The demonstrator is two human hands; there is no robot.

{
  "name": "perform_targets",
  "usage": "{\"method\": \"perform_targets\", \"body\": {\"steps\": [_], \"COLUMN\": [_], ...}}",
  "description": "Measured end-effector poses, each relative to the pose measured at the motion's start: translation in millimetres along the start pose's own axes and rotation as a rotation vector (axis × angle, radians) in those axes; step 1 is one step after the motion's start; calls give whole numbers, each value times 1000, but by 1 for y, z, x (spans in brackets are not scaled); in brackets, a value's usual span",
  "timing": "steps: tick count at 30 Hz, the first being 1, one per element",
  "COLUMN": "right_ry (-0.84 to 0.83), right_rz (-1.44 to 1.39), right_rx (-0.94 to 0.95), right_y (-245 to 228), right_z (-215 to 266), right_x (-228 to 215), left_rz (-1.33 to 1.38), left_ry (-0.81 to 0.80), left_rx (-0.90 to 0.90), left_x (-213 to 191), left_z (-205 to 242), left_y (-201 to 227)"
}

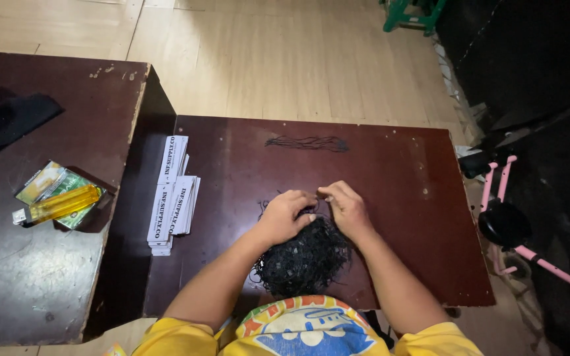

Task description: The person repeatedly picks up small sections of black wire from a pile on a table, straightens them by hand, and places them in a separate neat pile. The process continues throughout the clip with consistent hand movements.

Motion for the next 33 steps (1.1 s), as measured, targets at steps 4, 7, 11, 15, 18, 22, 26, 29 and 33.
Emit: {"method": "perform_targets", "body": {"steps": [4,7,11,15,18,22,26,29,33], "right_ry": [31,101,209,323,354,384,453,491,514], "right_rz": [44,27,23,-91,-142,-52,-21,-4,2], "right_rx": [-93,-163,-165,25,66,88,115,129,174], "right_y": [0,-9,-15,14,28,16,25,34,50], "right_z": [4,9,6,-1,1,-2,3,5,6], "right_x": [2,-5,-12,-18,-14,-19,-21,-24,-20], "left_rz": [-39,39,204,546,748,913,1117,1196,666], "left_ry": [-10,48,-23,-62,-21,93,261,363,445], "left_rx": [37,28,77,-220,-356,-407,-423,-442,-612], "left_x": [-6,-12,3,7,-7,-7,-19,-33,-50], "left_z": [-4,-8,-5,4,4,4,7,8,19], "left_y": [14,26,25,-5,-12,-25,-38,-50,-90]}}
Point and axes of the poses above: each hand's wrist, its own z-axis away from the middle knuckle, its own x-axis out of the palm, y = z × x, the point moved 7 cm from there along -z, towards the middle knuckle, and after that the axes turned 1 degree about -z, right-handed, at the moved point
